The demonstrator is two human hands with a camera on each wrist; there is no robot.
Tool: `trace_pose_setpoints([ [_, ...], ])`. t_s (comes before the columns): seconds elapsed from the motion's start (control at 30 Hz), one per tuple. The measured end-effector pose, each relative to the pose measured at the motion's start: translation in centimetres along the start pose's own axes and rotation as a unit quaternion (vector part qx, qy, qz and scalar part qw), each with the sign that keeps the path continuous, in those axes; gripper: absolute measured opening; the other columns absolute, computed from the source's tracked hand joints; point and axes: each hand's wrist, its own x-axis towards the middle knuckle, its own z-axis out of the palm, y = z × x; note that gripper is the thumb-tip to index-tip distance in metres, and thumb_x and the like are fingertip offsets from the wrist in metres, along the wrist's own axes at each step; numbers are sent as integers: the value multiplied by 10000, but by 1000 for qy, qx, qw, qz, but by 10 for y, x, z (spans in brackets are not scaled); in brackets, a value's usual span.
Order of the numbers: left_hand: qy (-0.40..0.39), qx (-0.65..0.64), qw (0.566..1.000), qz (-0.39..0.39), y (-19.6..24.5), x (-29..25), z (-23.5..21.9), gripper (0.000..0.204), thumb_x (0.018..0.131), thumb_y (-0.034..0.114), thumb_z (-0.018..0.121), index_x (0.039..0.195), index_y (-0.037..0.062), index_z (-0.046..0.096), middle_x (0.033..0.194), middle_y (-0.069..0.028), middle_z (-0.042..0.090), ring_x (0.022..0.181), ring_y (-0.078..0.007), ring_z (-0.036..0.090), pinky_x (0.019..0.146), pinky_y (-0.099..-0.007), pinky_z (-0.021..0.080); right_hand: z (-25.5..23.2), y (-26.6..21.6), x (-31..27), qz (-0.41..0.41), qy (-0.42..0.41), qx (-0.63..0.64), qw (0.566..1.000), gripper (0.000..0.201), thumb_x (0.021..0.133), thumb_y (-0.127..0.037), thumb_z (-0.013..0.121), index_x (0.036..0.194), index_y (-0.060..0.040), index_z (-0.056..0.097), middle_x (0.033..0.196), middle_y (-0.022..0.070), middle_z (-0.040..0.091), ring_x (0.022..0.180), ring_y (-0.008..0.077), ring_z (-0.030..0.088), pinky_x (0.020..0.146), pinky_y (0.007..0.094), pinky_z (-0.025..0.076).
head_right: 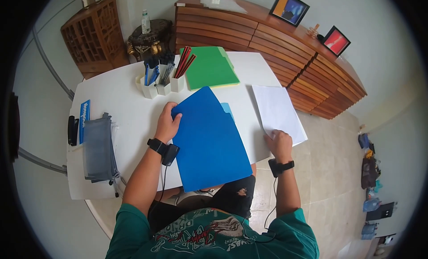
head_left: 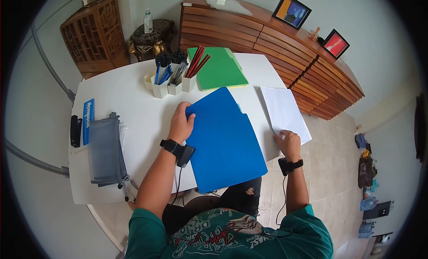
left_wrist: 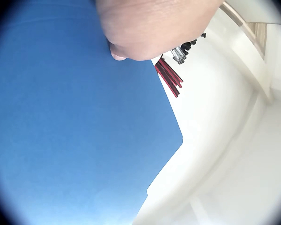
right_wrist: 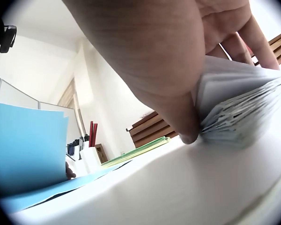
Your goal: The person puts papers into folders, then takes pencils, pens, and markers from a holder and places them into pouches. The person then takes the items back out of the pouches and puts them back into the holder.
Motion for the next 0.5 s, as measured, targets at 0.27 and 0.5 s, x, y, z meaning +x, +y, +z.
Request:
trace_pose_setpoints([
  [0.27,6,8,1000,11,-1,0,0,348,888,40,654,1201,35,504,1177,-200,608,1102,-424,589,945,-472,474,4,17,2,-24,-11,18,999,194,826,-162,662,914,-23,765,835,236,710,749,402,697,710,462,567],
  [0.5,46,-41,998,-18,-12,3,-2,206,934,39,600,1131,18,542,1063,-187,646,1030,-380,624,905,-407,491,9,22,3,-27,46,-42,998,93,878,-37,536,886,-17,626,773,222,674,746,403,686,656,483,550],
])
